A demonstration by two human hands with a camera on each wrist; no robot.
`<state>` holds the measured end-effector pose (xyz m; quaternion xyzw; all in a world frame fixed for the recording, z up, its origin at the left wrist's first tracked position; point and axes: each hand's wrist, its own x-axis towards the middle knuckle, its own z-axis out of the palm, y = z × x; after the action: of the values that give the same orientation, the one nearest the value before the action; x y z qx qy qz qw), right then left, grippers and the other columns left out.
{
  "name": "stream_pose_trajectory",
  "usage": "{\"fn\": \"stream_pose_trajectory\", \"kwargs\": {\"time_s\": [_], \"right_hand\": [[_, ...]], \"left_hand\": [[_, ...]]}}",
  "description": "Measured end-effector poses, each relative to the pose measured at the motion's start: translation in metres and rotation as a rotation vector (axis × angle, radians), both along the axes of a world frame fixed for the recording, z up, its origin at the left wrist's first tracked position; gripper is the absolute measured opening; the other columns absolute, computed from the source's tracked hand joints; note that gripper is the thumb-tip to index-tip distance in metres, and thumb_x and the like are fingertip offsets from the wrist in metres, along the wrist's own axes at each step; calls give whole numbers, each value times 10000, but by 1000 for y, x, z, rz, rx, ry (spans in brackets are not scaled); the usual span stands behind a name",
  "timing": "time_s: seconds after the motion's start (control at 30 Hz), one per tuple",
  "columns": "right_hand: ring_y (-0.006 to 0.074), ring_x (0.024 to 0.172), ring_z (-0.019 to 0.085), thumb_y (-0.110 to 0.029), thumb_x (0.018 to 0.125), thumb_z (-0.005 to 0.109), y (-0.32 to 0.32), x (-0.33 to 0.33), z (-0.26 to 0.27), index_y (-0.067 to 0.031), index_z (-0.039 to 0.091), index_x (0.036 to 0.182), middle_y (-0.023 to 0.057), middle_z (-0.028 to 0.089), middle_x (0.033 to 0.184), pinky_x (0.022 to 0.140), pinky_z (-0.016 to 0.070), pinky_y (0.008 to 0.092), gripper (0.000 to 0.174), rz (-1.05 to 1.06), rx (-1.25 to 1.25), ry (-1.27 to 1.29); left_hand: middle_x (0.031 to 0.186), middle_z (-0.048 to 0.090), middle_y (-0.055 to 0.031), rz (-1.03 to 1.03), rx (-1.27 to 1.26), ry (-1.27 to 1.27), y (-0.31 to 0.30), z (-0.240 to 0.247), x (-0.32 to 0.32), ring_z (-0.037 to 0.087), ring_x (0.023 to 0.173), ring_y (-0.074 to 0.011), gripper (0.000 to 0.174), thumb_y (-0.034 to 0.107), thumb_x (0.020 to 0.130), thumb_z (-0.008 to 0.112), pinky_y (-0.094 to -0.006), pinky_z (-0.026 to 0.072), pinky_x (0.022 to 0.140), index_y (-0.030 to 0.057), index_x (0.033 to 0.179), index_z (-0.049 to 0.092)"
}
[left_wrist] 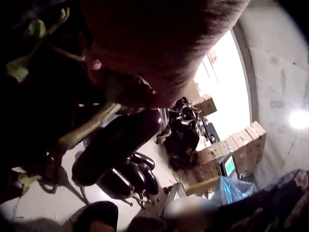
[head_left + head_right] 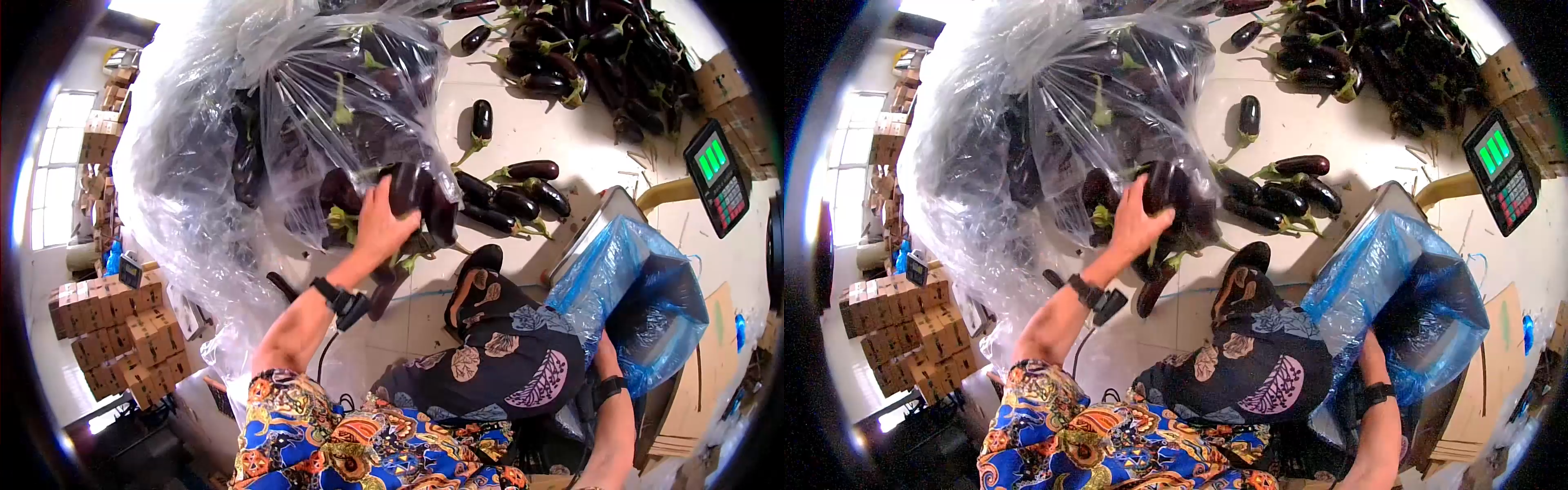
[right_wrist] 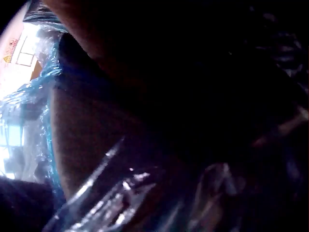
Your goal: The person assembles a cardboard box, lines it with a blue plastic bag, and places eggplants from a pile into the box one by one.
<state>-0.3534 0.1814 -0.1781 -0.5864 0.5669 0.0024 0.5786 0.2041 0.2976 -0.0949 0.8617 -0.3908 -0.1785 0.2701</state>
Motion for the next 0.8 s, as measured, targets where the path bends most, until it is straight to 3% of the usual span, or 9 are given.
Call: {"fn": "stream_pose_trajectory", "kwargs": {"time_s": [0.07, 0.23, 0.33, 0.37, 0.43, 0.53, 0.73, 0.77, 0.8], "right_hand": [[238, 1145, 517, -308, 998, 383, 0, -11, -5, 0, 544, 1255, 143, 585, 1251, 1004, 377, 329, 432, 97, -30, -16], [297, 1270, 475, -266, 1029, 343, -18, 27, 57, 31, 387, 1414, 184, 537, 1349, 1094, 317, 313, 489, -119, 255, 115], [304, 1230, 497, -279, 999, 406, -22, 18, 50, 13, 479, 1325, 168, 553, 1327, 1079, 341, 334, 443, 123, 16, 156], [306, 1216, 504, -284, 989, 427, -23, 16, 51, 6, 510, 1295, 163, 558, 1320, 1074, 349, 341, 430, 198, -65, 172], [310, 1189, 519, -293, 970, 469, -21, 14, 51, -6, 572, 1236, 152, 569, 1305, 1064, 366, 355, 404, 339, -224, 193], [336, 1137, 530, -244, 945, 493, -19, 0, 39, -12, 595, 1192, 173, 579, 1257, 1029, 390, 376, 354, 461, -364, 233], [409, 1023, 540, -82, 899, 500, -25, -93, -75, -12, 571, 1150, 250, 593, 1136, 937, 439, 419, 270, 264, -154, 231], [405, 1019, 545, -88, 898, 503, -26, -119, -119, -14, 571, 1151, 244, 597, 1132, 936, 442, 418, 272, 10, 32, 74], [343, 990, 568, -123, 909, 521, -24, -95, -90, -21, 586, 1153, 184, 620, 1117, 915, 459, 396, 272, 131, 9, 95]], "left_hand": [[1254, 510, -283, 29, 8, 107, 18, 6, -19, 503, 1166, -440, 797, 300, 731, 727, -451, 424, 999, -35, 1368, 384], [1283, 570, -228, 87, 147, 300, 73, -29, -40, 574, 1165, -320, 838, 345, 761, 736, -376, 429, 1011, -2, 1426, 363], [1201, 613, -210, 93, 31, 503, 63, -40, -35, 588, 1150, -300, 648, 212, 767, 727, -379, 457, 979, -14, 1321, 477], [1124, 646, -178, 41, -7, 463, 60, -46, -25, 618, 1075, -289, 461, 156, 802, 697, -360, 486, 920, -8, 1213, 568], [1001, 625, -158, 135, -293, -110, 39, -28, 8, 587, 983, -337, 226, 98, 819, 635, -404, 464, 894, 0, 1022, 621], [1105, 563, -195, 176, -190, -380, 43, -19, 61, 561, 1001, -350, 320, 86, 820, 614, -420, 445, 911, 19, 1130, 575], [918, 624, -145, 142, -40, 39, 60, -28, 25, 627, 858, -311, 189, 65, 819, 613, -404, 501, 801, 35, 1002, 653], [990, 625, -144, 53, -31, -14, 63, -38, 7, 641, 868, -275, 192, 73, 841, 609, -378, 518, 794, 20, 1022, 646], [1062, 625, -144, -35, -23, -67, 62, -49, -7, 656, 879, -239, 198, 81, 862, 606, -352, 536, 786, 5, 1042, 638]]}}
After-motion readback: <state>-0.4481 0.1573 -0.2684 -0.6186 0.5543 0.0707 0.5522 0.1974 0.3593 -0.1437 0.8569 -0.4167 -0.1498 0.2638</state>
